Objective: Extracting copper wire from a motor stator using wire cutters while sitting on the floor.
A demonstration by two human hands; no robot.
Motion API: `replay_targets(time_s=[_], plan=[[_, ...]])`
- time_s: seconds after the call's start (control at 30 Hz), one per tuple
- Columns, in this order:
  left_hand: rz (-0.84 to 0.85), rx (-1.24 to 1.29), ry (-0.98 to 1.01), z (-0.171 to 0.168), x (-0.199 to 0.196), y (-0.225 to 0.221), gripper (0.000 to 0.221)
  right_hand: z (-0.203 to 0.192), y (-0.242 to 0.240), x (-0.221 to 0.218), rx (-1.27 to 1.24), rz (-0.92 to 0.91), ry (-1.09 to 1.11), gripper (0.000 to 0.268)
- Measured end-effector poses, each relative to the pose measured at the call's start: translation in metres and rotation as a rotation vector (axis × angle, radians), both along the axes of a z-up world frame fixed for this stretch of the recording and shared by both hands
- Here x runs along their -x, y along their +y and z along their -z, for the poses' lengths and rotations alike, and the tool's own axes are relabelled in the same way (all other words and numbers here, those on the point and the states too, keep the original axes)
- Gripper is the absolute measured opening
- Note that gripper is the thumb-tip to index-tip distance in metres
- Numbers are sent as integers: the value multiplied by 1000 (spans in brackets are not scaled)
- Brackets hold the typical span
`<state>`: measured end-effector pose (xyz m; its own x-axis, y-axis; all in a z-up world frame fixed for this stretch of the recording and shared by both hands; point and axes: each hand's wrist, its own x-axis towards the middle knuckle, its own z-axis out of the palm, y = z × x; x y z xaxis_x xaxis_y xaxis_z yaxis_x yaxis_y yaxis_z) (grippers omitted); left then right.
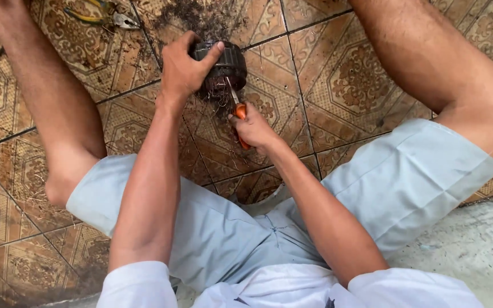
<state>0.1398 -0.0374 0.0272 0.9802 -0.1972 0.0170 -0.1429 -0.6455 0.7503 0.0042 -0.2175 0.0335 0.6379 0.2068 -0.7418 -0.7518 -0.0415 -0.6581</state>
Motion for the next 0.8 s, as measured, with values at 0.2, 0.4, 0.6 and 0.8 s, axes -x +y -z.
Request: replay_targets(time_s=[0.2, 0.4, 0.6, 0.8], plan=[[-62, 1, 37, 8, 1, 4, 58, -32, 15, 43, 146, -417, -136, 4], [-135, -23, 48, -7, 8, -6, 55, -68, 8, 71, 319, -424, -177, 31], [-147, -14, 51, -8, 6, -14, 50, -81, -1, 78, 259, -373, -195, 29], [-136, 46, 20, -10, 3, -21, 44, -99, -13, 102, 382, -325, -298, 24]])
